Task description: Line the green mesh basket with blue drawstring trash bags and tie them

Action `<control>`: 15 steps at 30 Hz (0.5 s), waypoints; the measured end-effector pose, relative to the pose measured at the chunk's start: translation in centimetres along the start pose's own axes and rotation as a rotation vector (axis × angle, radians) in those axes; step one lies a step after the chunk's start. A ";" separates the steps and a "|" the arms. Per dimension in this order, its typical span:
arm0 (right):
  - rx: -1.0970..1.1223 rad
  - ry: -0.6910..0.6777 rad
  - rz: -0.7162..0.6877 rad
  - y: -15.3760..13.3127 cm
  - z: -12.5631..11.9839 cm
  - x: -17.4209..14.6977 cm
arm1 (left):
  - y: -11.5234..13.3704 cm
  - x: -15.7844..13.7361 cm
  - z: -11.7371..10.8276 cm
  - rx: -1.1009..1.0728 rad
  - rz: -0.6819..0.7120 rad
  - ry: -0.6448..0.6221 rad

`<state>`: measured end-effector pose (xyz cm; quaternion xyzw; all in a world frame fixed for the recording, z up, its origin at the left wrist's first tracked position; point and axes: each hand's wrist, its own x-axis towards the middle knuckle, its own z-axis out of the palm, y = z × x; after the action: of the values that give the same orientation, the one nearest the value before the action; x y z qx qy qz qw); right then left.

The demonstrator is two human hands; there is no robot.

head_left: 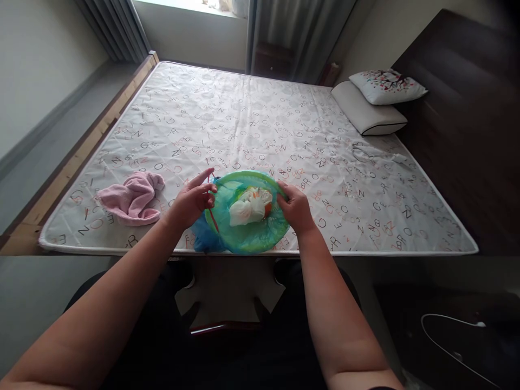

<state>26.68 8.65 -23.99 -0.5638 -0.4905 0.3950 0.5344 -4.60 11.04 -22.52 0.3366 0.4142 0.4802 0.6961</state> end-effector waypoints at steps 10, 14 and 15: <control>-0.135 0.084 -0.086 1.1 1.5 -0.2 | -3.1 -3.5 4.5 0.349 -0.049 -0.299; -0.057 0.389 0.082 3.4 0.5 1.0 | -6.1 -4.4 5.5 0.491 -0.130 -0.442; -0.004 0.444 0.150 3.8 0.4 1.2 | -6.8 -4.4 5.5 0.517 -0.122 -0.431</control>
<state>27.04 10.13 -27.74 -0.6727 -0.3184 0.2992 0.5971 2.13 4.36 -24.96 0.5703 0.3848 0.2348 0.6867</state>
